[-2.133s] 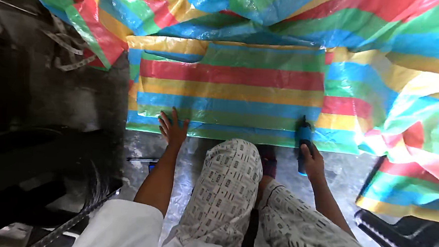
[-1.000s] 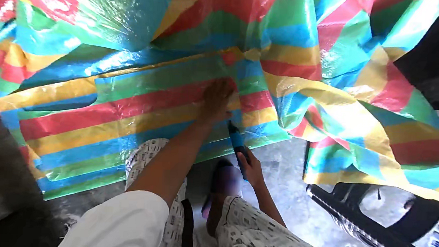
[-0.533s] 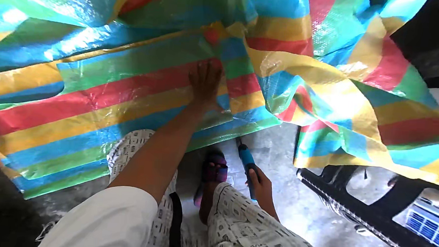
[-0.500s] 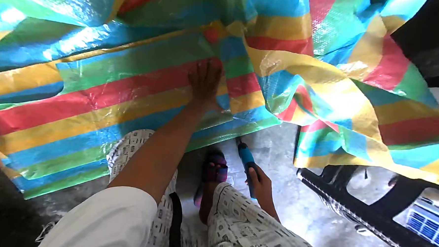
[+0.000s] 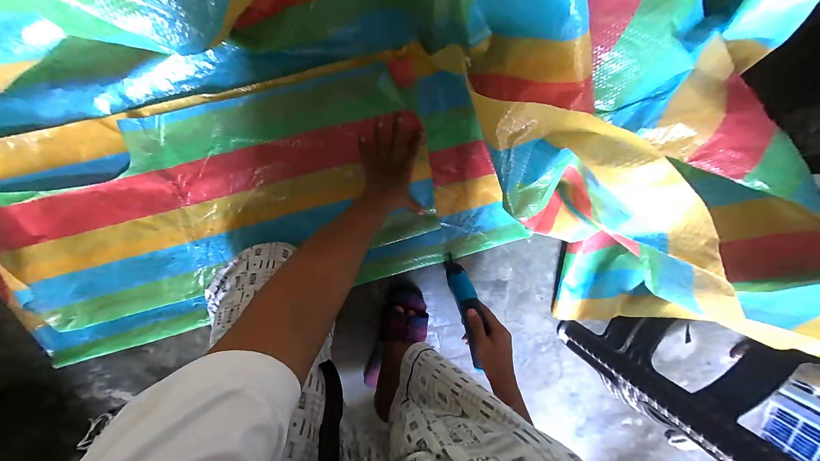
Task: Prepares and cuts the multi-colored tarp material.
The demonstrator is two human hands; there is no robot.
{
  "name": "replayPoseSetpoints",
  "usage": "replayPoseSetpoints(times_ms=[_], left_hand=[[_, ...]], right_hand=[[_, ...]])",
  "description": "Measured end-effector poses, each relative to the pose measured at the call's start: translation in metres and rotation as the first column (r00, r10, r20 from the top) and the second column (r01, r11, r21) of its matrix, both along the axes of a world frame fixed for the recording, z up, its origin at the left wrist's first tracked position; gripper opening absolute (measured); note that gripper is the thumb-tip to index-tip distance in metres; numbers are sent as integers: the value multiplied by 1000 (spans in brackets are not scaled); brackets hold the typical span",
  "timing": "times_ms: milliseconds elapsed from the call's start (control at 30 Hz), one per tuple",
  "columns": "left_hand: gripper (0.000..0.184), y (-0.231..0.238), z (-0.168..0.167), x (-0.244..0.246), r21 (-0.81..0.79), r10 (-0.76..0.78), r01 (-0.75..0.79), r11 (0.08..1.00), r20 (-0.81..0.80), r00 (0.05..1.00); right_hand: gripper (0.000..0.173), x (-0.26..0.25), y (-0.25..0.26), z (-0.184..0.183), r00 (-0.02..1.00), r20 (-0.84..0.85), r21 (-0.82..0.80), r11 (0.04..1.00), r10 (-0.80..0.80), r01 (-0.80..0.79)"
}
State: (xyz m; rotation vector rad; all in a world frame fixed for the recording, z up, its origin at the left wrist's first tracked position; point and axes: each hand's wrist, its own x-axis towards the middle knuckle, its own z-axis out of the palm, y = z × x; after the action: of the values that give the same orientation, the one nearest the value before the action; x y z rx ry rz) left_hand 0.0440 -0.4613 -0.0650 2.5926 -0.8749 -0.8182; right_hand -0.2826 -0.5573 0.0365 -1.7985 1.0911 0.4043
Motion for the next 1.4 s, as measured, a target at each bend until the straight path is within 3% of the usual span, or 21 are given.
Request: replayPoseSetpoints(times_ms=[300,833,900,1000,1067,1267,1400], left_hand=[[149,0,2,0,-18,1,-1,1000,-6,1000],[149,0,7,3,14,18,-18,1000,-29,999],[131,0,13,10,-8,45,-46,999,-76,996],[78,2,21,23,-50,75,-80,996,-92,993],[67,2,30,33,-45,70,-75,996,-103,992],[95,1,34,52,-51,132,-140,989,-131,982],[99,1,24,57,-60,137,-142,988,-75,988]], right_hand=[[49,15,1,-4,1000,20,-10,1000,4,-4],[47,102,2,-13,997,75,-44,999,0,3],[46,116,0,-13,997,75,-52,999,9,-5],[45,136,-1,-15,996,89,-73,997,23,-17],[44,150,-1,-16,995,100,-83,996,30,-22],[42,195,-3,-20,990,125,-119,992,63,-48],[40,220,-6,-25,985,158,-141,989,76,-54]])
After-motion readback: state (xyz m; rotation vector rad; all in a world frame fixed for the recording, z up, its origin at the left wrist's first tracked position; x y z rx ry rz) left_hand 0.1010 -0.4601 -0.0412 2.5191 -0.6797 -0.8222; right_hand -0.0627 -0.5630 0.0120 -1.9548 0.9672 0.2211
